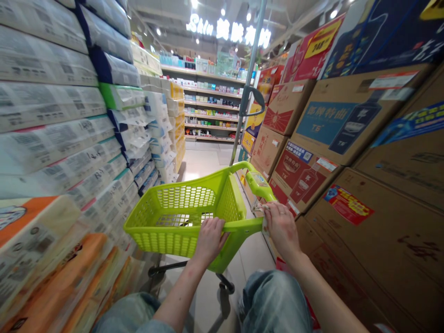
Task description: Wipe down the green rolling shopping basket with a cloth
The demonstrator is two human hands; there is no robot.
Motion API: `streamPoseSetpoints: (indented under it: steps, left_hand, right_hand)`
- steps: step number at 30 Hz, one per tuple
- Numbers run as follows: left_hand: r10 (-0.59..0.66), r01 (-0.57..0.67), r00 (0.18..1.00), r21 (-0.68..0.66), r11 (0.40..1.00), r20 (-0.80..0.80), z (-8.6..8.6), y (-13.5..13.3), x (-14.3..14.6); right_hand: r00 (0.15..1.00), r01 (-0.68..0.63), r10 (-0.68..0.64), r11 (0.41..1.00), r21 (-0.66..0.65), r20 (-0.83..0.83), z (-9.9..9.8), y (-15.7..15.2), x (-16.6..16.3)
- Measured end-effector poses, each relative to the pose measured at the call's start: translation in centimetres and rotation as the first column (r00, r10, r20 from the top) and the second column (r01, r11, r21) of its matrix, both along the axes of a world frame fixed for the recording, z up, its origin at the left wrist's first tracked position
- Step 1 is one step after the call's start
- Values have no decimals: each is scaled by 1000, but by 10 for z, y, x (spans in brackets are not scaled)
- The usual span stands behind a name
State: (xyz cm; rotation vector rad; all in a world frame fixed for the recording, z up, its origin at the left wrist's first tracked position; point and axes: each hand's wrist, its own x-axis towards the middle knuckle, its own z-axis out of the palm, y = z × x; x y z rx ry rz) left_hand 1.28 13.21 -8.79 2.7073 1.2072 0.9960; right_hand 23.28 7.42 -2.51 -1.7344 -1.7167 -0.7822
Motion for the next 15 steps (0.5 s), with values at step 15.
streamPoseSetpoints:
  steps: [15]
  left_hand:
    - [-24, 26, 999, -62, 998, 32, -3, -17, -6]
  right_hand:
    - [967, 155, -216, 917, -367, -131, 31, 94, 30]
